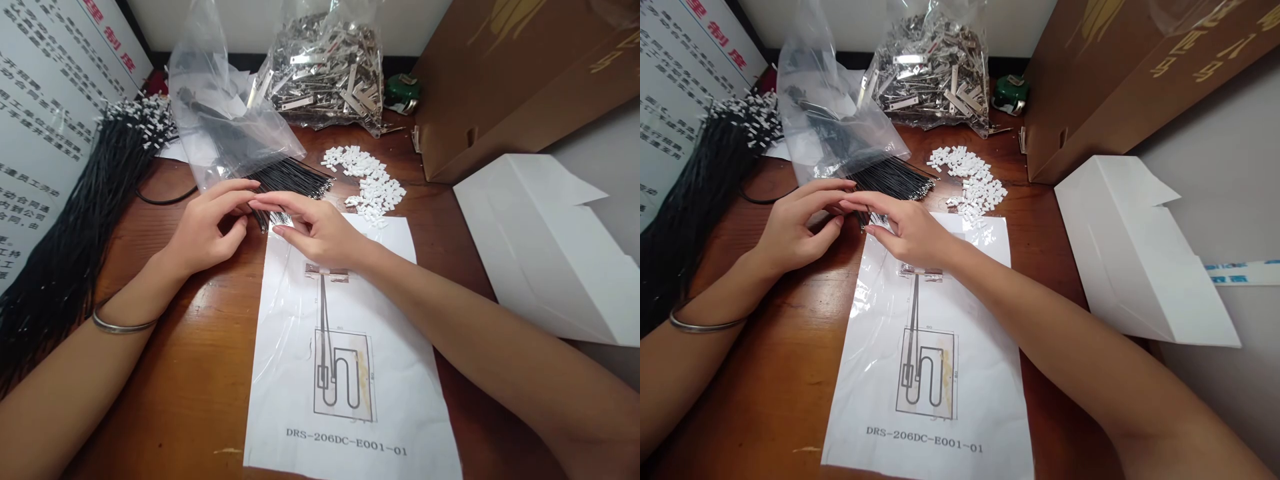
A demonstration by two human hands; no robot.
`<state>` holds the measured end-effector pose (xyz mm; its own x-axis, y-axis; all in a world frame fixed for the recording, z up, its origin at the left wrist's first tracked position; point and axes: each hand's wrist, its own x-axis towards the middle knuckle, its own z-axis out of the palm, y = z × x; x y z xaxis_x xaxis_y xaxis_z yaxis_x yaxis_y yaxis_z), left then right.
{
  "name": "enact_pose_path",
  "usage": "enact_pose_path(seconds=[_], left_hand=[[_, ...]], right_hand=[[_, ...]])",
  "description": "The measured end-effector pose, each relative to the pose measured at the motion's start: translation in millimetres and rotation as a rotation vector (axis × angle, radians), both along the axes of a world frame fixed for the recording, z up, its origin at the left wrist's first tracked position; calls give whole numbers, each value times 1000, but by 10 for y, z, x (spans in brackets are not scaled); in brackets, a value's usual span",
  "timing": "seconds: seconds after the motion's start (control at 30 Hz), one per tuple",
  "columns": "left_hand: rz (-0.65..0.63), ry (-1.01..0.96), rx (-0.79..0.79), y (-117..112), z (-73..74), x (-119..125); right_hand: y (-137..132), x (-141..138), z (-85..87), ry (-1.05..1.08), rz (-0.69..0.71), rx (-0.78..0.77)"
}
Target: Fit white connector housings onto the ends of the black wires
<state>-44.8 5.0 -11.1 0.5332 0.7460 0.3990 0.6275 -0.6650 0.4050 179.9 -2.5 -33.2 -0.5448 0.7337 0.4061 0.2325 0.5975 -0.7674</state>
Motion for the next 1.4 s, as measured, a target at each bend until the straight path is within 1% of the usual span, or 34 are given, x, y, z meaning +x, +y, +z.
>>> enact_pose_path(seconds=[0.1,0.2,0.3,0.37,0.43,0.53,0.6,0.7,0.9,1.17,1.4], left_hand=[[-11,-34,-33,-7,17,10],[-6,-33,-37,-2,17,9],[-74,35,-7,5,7,0],[-132,102,-8,4,-3,-4],[-172,178,-8,2,-15,-4],[-199,301,33,-3,-39,6],[-204,363,48,-11,-54,18],[-189,419,27,-33,-66,35],[-141,457,-39,-63,-63,62],[-90,494,-25,-66,-53,76],[-49,526,-47,-54,-44,85]], right_hand=[[5,-16,-25,28,-58,9],[30,-31,-64,62,-157,-18],[65,-39,-89,123,-249,-44],[82,-40,-92,151,-277,-31],[89,-40,-90,152,-271,3],[89,-40,-90,133,-244,64],[88,-41,-93,129,-230,98],[83,-44,-94,133,-202,130],[63,-39,-76,116,-191,153],[81,-30,-87,99,-187,155],[109,-42,-119,86,-167,184]])
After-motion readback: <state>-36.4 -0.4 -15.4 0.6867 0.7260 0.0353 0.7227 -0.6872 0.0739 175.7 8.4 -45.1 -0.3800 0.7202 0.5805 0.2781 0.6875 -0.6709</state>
